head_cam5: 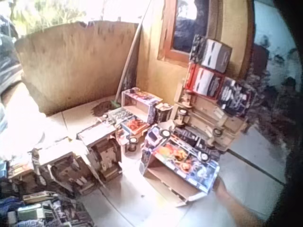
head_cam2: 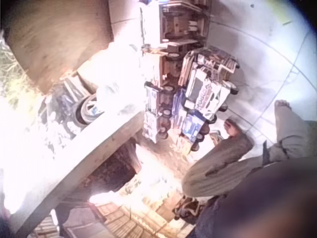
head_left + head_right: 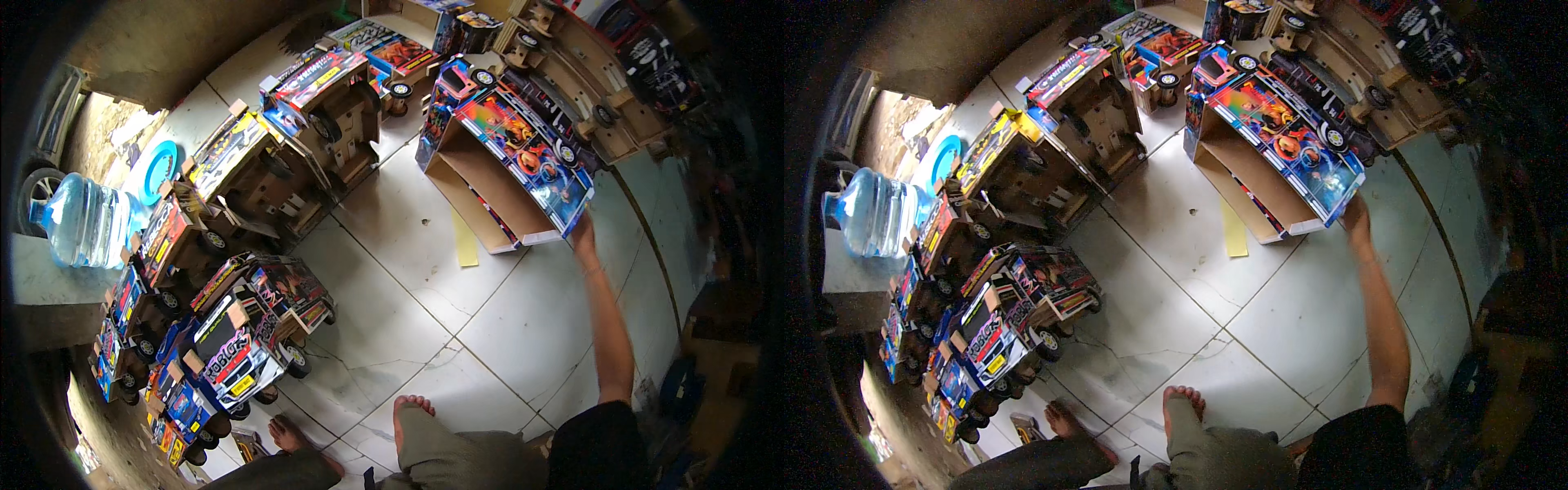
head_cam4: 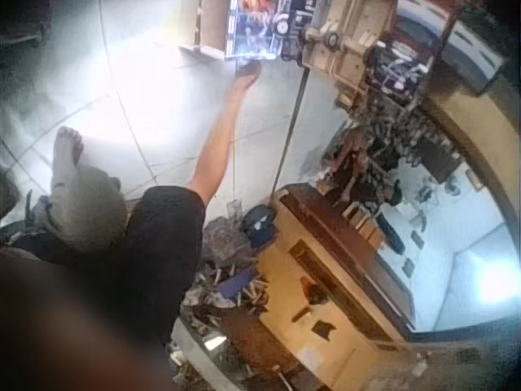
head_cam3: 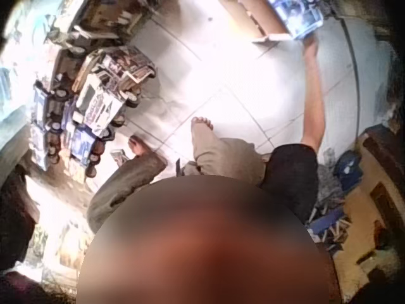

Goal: The person applies glue from a small bottle to the edges of several cardboard toy trucks arranged on the floor. The person holds the trucks steady with one hand while applying adhesive with the other, then places the bottle down and adjusts the trucks.

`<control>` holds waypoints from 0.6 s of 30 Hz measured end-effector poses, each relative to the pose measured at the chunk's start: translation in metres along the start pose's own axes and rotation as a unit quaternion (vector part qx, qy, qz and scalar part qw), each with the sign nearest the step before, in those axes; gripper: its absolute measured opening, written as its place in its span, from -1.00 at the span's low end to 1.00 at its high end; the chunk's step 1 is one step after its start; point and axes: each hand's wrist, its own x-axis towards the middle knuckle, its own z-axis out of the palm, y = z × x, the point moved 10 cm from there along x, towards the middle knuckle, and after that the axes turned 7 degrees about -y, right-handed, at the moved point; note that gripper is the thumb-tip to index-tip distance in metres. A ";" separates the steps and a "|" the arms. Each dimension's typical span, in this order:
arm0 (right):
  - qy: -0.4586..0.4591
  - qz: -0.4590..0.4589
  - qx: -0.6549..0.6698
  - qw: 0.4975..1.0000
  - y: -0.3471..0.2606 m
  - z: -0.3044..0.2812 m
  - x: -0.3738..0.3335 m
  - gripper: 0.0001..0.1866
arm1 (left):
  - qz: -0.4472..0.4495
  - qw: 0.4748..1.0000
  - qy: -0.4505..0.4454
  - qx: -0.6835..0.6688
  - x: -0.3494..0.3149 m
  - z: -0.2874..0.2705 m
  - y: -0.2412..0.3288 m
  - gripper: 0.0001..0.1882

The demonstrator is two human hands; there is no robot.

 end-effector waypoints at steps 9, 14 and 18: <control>-0.266 0.089 0.662 0.695 -0.264 0.050 -0.095 -0.52 | 0.001 1.000 0.006 -0.016 0.005 0.009 -0.001 -0.58; -0.154 0.178 0.831 0.504 -0.275 0.065 -0.022 -0.73 | -0.006 1.000 0.013 -0.021 0.006 0.012 -0.002 -0.59; -0.033 0.256 0.903 0.343 -0.245 0.086 -0.003 -0.78 | -0.009 1.000 0.011 -0.020 0.008 0.016 -0.003 -0.59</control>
